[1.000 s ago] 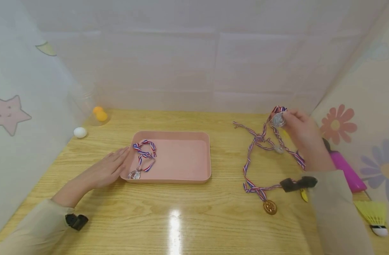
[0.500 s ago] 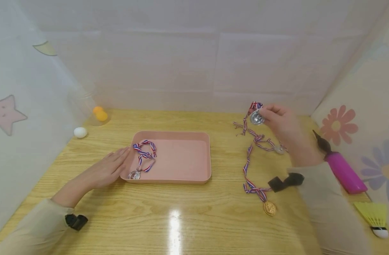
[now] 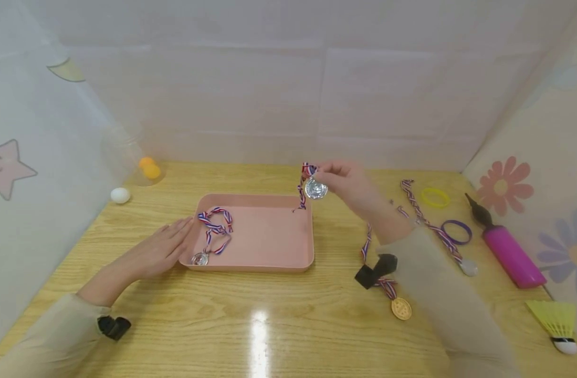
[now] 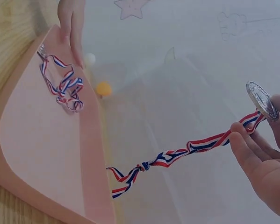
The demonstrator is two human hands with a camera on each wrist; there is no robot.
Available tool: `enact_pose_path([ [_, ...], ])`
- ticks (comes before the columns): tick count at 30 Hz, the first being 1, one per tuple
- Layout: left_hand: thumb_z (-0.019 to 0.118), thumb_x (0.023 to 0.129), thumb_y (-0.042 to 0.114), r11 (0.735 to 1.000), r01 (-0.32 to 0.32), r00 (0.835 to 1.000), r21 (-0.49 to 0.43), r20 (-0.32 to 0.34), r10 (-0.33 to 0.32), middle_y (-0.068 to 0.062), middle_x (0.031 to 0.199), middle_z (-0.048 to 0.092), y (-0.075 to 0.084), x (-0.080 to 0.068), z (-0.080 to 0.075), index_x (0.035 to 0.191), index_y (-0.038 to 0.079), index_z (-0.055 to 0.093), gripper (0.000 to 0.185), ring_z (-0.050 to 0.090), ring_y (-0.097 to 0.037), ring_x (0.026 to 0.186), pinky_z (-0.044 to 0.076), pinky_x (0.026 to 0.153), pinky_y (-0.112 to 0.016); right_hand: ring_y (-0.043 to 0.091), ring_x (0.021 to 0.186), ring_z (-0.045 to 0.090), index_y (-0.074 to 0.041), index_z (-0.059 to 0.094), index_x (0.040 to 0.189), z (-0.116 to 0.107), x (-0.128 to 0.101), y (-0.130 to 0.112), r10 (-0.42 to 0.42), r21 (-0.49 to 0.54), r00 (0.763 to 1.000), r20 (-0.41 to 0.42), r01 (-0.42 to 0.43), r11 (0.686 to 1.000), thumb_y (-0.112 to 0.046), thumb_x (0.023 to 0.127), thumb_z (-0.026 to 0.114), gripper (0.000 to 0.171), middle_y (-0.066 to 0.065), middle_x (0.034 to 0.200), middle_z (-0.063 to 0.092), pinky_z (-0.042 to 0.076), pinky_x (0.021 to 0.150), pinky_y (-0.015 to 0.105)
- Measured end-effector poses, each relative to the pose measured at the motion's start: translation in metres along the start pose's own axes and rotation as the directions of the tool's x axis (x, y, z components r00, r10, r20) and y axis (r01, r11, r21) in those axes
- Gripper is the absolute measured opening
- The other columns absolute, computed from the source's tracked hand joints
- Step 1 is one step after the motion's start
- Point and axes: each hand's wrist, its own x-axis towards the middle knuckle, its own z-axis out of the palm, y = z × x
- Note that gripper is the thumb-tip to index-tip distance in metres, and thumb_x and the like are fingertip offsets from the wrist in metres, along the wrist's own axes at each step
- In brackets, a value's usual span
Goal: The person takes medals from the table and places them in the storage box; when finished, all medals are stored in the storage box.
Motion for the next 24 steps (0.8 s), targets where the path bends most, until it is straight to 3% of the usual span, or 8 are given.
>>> enact_pose_path([
  [4, 0.032, 0.1, 0.019, 1.0, 0.003, 1.0, -0.01, 0.003, -0.003, -0.022, 0.148, 0.018, 0.001, 0.0, -0.001, 0.143, -0.006, 0.019, 0.052, 0.017, -0.039, 0.134, 0.016, 0.107, -0.054, 0.021, 0.108, 0.047, -0.012, 0.063, 0.077, 0.019, 0.016, 0.014, 0.082, -0.09, 0.997, 0.003, -0.082, 0.993, -0.002, 0.092, 0.049, 0.023, 0.004, 0.103, 0.055, 0.033, 0.1, 0.034],
  [10, 0.032, 0.1, 0.018, 1.0, 0.006, 1.0, -0.01, 0.002, -0.006, -0.023, 0.148, 0.018, 0.002, 0.0, -0.002, 0.143, -0.007, 0.019, 0.052, 0.017, -0.039, 0.134, 0.016, 0.106, -0.054, 0.019, 0.124, 0.039, -0.009, 0.062, 0.08, 0.04, 0.047, 0.04, 0.144, -0.193, 0.989, -0.01, -0.143, 0.971, -0.011, 0.09, 0.057, 0.012, 0.011, 0.11, 0.055, 0.033, 0.101, 0.04],
  [14, 0.032, 0.1, 0.019, 1.0, 0.007, 1.0, -0.007, 0.005, -0.006, -0.022, 0.148, 0.018, 0.001, 0.0, -0.001, 0.143, -0.007, 0.019, 0.052, 0.017, -0.039, 0.134, 0.015, 0.107, -0.054, 0.016, 0.123, 0.04, -0.008, 0.062, 0.081, 0.054, 0.064, 0.054, 0.152, -0.234, 0.988, 0.003, -0.147, 0.961, -0.014, 0.09, 0.058, 0.012, 0.008, 0.119, 0.055, 0.036, 0.097, 0.038],
  [21, 0.033, 0.1, 0.019, 1.0, -0.003, 1.0, 0.001, -0.004, 0.003, -0.022, 0.148, 0.019, 0.0, 0.002, 0.001, 0.143, -0.006, 0.019, 0.052, 0.018, -0.039, 0.134, 0.015, 0.107, -0.054, 0.017, 0.122, 0.044, -0.004, 0.062, 0.08, 0.086, 0.083, 0.077, 0.149, -0.161, 0.988, 0.04, -0.141, 0.977, -0.008, 0.09, 0.059, 0.011, 0.009, 0.132, 0.05, 0.036, 0.1, 0.033],
  [24, 0.033, 0.1, 0.019, 1.0, -0.007, 1.0, 0.006, -0.007, 0.007, -0.022, 0.148, 0.019, -0.001, 0.003, 0.002, 0.143, -0.006, 0.019, 0.052, 0.018, -0.039, 0.134, 0.016, 0.107, -0.054, 0.016, 0.122, 0.044, -0.003, 0.063, 0.083, 0.095, 0.083, 0.091, 0.221, -0.238, 0.973, 0.063, -0.201, 0.95, -0.013, 0.09, 0.06, 0.013, 0.005, 0.132, 0.05, 0.036, 0.1, 0.033],
])
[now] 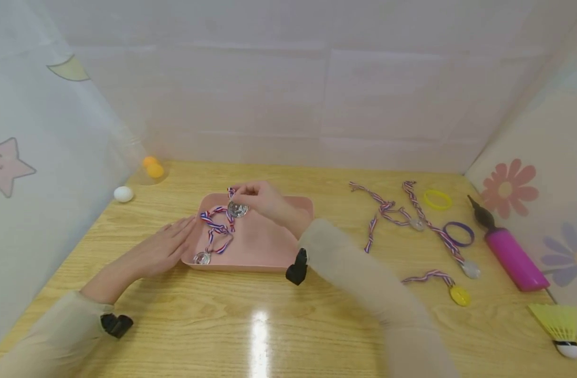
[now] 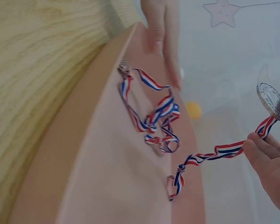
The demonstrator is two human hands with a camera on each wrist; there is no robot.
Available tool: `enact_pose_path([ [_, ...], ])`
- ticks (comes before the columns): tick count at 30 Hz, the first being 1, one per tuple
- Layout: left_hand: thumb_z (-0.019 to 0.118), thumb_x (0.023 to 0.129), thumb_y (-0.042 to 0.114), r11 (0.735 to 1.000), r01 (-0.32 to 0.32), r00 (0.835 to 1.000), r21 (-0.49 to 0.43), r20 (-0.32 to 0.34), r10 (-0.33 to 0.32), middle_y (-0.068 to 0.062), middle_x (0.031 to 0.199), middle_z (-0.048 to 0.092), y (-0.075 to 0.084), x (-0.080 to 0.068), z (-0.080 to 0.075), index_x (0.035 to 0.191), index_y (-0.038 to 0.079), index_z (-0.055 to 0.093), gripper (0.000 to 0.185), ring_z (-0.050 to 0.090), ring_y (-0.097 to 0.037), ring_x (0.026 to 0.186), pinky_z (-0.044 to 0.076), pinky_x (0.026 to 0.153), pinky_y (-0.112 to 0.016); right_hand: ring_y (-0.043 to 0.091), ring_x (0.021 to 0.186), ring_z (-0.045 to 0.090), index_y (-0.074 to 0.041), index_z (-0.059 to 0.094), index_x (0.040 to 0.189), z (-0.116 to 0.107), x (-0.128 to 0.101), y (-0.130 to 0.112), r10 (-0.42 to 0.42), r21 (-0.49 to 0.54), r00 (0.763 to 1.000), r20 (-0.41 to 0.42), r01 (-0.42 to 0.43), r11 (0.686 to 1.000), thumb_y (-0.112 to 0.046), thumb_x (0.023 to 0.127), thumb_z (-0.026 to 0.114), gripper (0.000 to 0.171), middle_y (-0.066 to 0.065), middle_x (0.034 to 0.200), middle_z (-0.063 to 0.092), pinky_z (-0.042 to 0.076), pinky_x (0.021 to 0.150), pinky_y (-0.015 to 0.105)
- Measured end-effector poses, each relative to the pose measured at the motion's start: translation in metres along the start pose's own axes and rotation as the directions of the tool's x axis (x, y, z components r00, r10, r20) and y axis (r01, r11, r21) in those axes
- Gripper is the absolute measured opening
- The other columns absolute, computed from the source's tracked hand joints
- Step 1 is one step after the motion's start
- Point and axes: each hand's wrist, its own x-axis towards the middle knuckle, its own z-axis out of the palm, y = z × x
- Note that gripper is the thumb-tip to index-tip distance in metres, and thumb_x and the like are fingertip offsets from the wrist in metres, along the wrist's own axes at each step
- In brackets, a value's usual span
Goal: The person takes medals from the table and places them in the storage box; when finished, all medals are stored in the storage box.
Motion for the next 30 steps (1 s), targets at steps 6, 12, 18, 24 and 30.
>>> enact_pose_path([
  [6, 0.033, 0.1, 0.02, 1.0, -0.005, 1.0, 0.004, 0.006, 0.005, -0.022, 0.148, 0.019, 0.0, 0.001, 0.0, 0.143, -0.007, 0.02, 0.052, 0.018, -0.039, 0.134, 0.016, 0.107, -0.054, 0.021, 0.118, 0.047, -0.006, 0.066, 0.082, 0.018, -0.001, 0.024, 0.146, -0.188, 0.989, 0.02, -0.139, 0.972, -0.02, 0.088, 0.063, 0.016, 0.004, 0.131, 0.051, 0.043, 0.093, 0.033],
  [12, 0.033, 0.1, 0.019, 1.0, -0.004, 1.0, -0.002, 0.002, 0.004, -0.022, 0.148, 0.02, 0.0, 0.0, 0.0, 0.143, -0.007, 0.021, 0.052, 0.018, -0.039, 0.134, 0.016, 0.107, -0.054, 0.018, 0.096, 0.055, -0.001, 0.07, 0.083, 0.029, -0.006, 0.036, 0.125, -0.227, 0.991, -0.043, -0.132, 0.965, -0.012, 0.084, 0.068, 0.011, 0.008, 0.106, 0.06, 0.051, 0.069, 0.025],
  [18, 0.034, 0.099, 0.017, 1.0, -0.017, 1.0, 0.002, -0.019, 0.017, -0.024, 0.146, 0.022, 0.001, -0.001, -0.003, 0.142, -0.009, 0.023, 0.051, 0.02, -0.04, 0.133, 0.018, 0.106, -0.054, 0.009, 0.062, 0.048, -0.002, 0.07, 0.084, 0.041, -0.013, 0.044, 0.202, -0.29, 0.979, 0.014, -0.189, 0.938, -0.012, 0.086, 0.065, 0.011, -0.004, 0.072, 0.059, 0.042, 0.053, 0.019],
  [24, 0.033, 0.099, 0.016, 1.0, -0.014, 1.0, -0.006, -0.018, 0.014, -0.025, 0.146, 0.021, 0.003, -0.001, -0.004, 0.141, -0.01, 0.023, 0.05, 0.02, -0.04, 0.133, 0.017, 0.106, -0.054, 0.014, 0.049, 0.053, 0.002, 0.064, 0.083, 0.057, -0.014, 0.058, 0.308, -0.146, 0.95, 0.052, -0.297, 0.943, -0.003, 0.087, 0.063, 0.006, 0.007, 0.066, 0.059, 0.05, 0.044, 0.026],
  [30, 0.033, 0.1, 0.017, 1.0, -0.007, 1.0, -0.002, -0.017, 0.007, -0.024, 0.146, 0.021, 0.003, -0.002, -0.004, 0.141, -0.009, 0.023, 0.05, 0.02, -0.04, 0.133, 0.017, 0.106, -0.053, 0.013, 0.043, 0.052, 0.0, 0.065, 0.08, 0.067, -0.009, 0.063, 0.254, -0.266, 0.966, 0.049, -0.233, 0.935, -0.003, 0.084, 0.066, 0.005, 0.006, 0.063, 0.06, 0.047, 0.042, 0.023],
])
